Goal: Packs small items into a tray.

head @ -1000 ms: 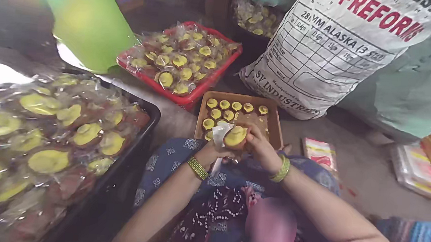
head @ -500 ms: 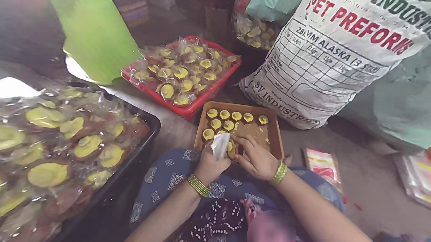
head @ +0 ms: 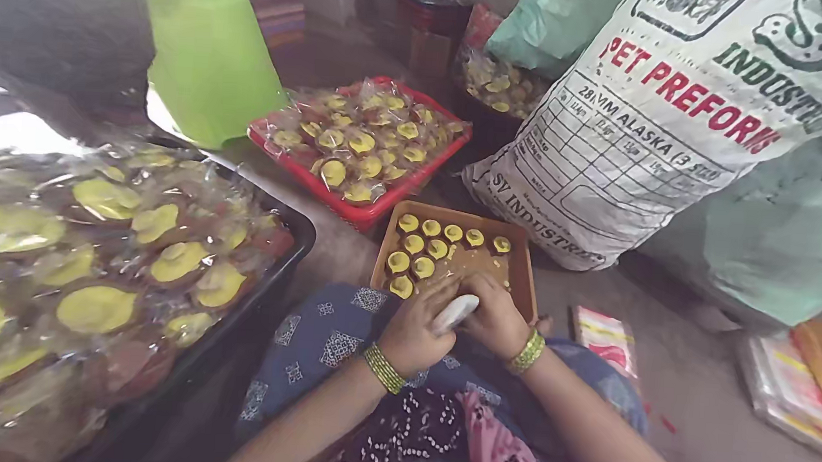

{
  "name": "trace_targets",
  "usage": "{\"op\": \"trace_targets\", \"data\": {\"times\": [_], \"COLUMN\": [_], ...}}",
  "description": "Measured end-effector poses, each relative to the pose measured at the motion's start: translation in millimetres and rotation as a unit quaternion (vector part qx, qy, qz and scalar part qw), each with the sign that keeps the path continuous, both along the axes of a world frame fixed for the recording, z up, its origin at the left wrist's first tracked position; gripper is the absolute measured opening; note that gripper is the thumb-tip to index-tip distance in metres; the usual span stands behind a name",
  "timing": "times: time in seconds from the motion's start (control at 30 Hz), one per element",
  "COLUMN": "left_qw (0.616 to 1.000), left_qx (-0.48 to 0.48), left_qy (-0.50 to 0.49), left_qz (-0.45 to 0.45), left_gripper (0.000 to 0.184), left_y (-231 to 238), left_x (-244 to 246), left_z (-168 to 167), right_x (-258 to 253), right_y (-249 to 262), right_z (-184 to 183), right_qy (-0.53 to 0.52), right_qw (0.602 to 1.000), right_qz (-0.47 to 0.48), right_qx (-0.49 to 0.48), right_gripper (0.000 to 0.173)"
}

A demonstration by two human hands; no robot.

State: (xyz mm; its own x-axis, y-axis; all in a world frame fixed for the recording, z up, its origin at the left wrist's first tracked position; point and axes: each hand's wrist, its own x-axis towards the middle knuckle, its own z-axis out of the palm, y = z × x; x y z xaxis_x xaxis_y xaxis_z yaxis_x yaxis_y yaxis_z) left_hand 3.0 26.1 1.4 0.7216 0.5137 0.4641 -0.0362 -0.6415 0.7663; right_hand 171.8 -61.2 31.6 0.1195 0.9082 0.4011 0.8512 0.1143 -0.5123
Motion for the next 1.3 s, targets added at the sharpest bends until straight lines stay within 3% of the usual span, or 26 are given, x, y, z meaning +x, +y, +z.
{"op": "trace_targets", "data": {"times": [0.1,0.17,0.23,0.33,0.43,0.5,0.7,0.83,1.0,1.17,1.23,1.3], "left_qw": [1.0,0.998,0.985,0.92,0.851,0.827,0.84,0.834,0.806,0.749,0.735,0.725], "left_qx": [-0.002,-0.056,-0.167,-0.381,-0.505,-0.54,-0.522,-0.534,-0.573,-0.631,-0.646,-0.654], "left_qy": [0.004,-0.011,-0.041,-0.045,-0.035,-0.026,0.042,0.041,-0.025,-0.088,-0.101,-0.105], "left_qz": [-0.029,-0.037,-0.006,0.081,0.143,0.156,0.139,0.137,0.145,0.18,0.181,0.189], "left_gripper": [0.049,0.047,0.045,0.056,0.047,0.043,0.043,0.046,0.041,0.049,0.044,0.042], "left_y": [-0.3,0.9,1.7,13.4,31.1,37.0,42.3,48.3,52.2,57.8,59.5,58.8], "left_x": [-0.8,-2.1,-2.1,-1.5,2.9,6.7,14.2,12.3,9.2,7.9,8.0,9.9], "left_z": [-2.9,-2.7,-0.7,5.8,6.1,3.5,-2.3,-6.9,-5.5,-9.4,-9.3,-5.4], "right_x": [-1.2,1.9,4.7,17.4,41.5,61.2,98.8,93.6,75.6,42.8,25.1,7.1], "right_y": [1.6,4.2,12.5,41.6,96.8,144.1,280.7,313.1,284.0,182.9,133.2,85.7], "right_z": [8.5,17.8,35.6,61.3,87.7,106.7,160.5,155.8,95.8,47.9,32.9,18.3], "right_qy": [0.012,-0.01,-0.048,-0.072,-0.076,-0.057,-0.019,0.033,0.074,0.11,0.126,0.073], "right_qw": [0.995,0.984,0.966,0.952,0.948,0.954,0.948,0.939,0.962,0.963,0.973,0.986], "right_qz": [-0.068,-0.076,-0.073,-0.063,-0.1,-0.146,-0.306,-0.335,-0.236,-0.117,-0.035,0.071], "right_qx": [-0.076,-0.158,-0.244,-0.29,-0.292,-0.257,-0.08,-0.068,-0.115,-0.218,-0.192,-0.132], "right_gripper": [0.034,0.023,0.022,0.029,0.028,0.026,0.031,0.034,0.033,0.027,0.027,0.027]}}
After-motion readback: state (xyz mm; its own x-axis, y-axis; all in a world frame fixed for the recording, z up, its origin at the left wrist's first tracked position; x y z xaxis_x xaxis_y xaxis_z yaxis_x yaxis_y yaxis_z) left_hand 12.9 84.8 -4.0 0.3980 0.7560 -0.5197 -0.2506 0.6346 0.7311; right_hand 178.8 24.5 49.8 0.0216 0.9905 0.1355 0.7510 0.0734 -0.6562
